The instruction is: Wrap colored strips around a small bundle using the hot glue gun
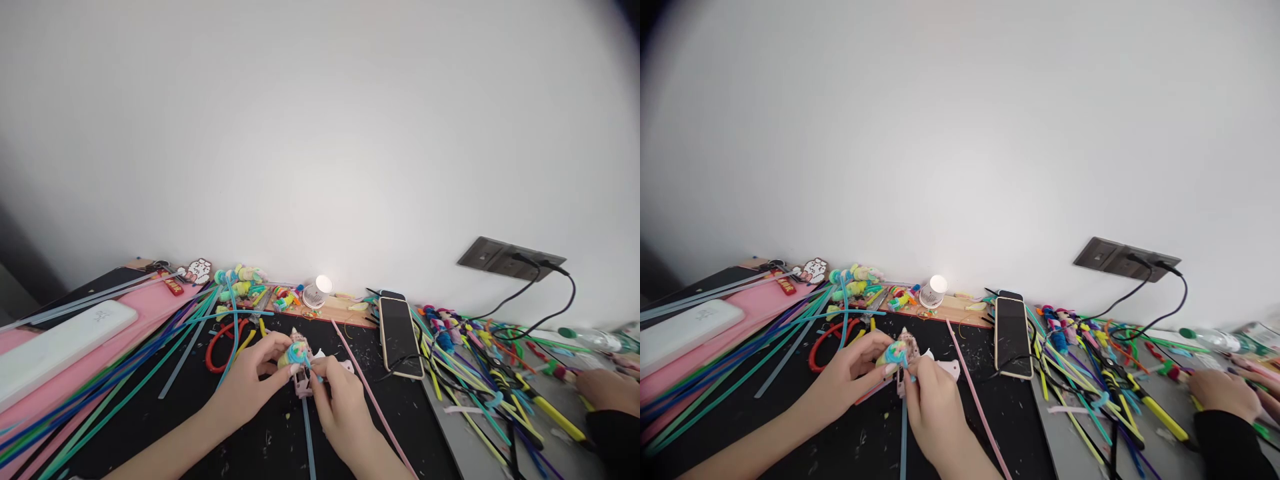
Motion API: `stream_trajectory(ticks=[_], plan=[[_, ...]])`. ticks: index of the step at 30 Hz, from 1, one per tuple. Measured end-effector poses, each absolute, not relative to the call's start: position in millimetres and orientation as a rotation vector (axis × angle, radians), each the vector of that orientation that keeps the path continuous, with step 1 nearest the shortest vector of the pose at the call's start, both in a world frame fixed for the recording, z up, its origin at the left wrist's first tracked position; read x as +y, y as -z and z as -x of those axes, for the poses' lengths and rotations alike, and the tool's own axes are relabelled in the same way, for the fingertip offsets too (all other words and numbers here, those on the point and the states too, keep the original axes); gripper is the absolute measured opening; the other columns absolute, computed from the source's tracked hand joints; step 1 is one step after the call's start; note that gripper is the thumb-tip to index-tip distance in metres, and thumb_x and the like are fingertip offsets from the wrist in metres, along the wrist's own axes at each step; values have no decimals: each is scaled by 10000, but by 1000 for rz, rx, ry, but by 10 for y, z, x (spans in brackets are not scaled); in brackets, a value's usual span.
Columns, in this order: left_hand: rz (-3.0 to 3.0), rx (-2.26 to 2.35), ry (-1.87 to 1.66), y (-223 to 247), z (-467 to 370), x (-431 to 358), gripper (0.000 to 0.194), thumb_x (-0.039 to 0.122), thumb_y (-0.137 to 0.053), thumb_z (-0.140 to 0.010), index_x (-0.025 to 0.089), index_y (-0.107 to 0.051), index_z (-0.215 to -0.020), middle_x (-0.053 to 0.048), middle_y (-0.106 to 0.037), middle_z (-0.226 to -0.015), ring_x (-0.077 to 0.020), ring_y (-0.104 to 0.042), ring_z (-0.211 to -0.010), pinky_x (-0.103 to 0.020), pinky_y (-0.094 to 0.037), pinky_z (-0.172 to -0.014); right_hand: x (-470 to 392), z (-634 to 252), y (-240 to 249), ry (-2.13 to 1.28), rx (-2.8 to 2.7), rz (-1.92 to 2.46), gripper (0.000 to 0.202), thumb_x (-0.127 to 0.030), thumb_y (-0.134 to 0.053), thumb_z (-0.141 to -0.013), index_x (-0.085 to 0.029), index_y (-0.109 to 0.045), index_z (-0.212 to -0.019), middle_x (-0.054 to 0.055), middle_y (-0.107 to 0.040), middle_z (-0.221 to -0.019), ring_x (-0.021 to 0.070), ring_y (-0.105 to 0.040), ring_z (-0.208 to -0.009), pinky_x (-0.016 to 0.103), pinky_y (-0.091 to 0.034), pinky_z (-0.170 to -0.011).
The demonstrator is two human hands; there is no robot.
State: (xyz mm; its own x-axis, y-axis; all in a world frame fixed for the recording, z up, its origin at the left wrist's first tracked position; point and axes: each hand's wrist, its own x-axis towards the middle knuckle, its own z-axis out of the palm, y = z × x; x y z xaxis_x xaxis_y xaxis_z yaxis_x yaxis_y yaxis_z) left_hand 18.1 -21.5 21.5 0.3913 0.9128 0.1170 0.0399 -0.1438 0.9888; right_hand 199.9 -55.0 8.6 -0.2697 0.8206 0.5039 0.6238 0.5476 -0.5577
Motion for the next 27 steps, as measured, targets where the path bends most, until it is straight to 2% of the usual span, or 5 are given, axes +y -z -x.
stream_trajectory(ticks=[4, 9, 17, 21, 27], plan=[[-1523, 946, -987, -201, -180, -218, 200, 276, -613, -831, 208, -538, -1004, -63, -692, -972, -219, -666, -904, -299, -540, -748, -556, -2006, -98, -182, -2108, 1138, 160, -141, -369, -950, -208, -465, -840, 34, -636, -748, 164, -590, -613, 244, -433, -573], [-1553, 985, -994, -191, -170, -215, 214, 263, -602, -823, 217, -521, -1015, -51, -702, -948, -209, -671, -874, -284, -540, -731, -550, -2008, -139, -96, -2157, 1111, 197, -116, -311, -949, -196, -477, -878, 25, -610, -711, 156, -554, -567, 239, -392, -539], [-1824, 930, -862, -266, -165, -252, 167, 195, -554, -799, 202, -600, -959, -16, -659, -840, -164, -598, -729, -244, -496, -661, -517, -2055, -181, 7, -2196, 1174, 251, -159, -333, -958, -213, -445, -740, 3, -535, -620, 145, -478, -512, 251, -308, -513], [-1884, 909, -749, -298, -164, -283, 184, 186, -547, -792, 210, -613, -962, -5, -641, -814, -152, -551, -680, -227, -446, -611, -506, -2073, -224, -79, -2227, 1189, 254, -157, -362, -943, -218, -424, -705, -7, -522, -610, 142, -462, -516, 257, -267, -503], [-1817, 856, -664, -329, -165, -299, 145, 180, -568, -786, 200, -605, -925, 24, -524, -752, -119, -448, -609, -199, -381, -537, -491, -2081, -297, -257, -2261, 1153, 224, -178, -380, -943, -219, -416, -726, -16, -510, -647, 140, -442, -545, 257, -250, -516]])
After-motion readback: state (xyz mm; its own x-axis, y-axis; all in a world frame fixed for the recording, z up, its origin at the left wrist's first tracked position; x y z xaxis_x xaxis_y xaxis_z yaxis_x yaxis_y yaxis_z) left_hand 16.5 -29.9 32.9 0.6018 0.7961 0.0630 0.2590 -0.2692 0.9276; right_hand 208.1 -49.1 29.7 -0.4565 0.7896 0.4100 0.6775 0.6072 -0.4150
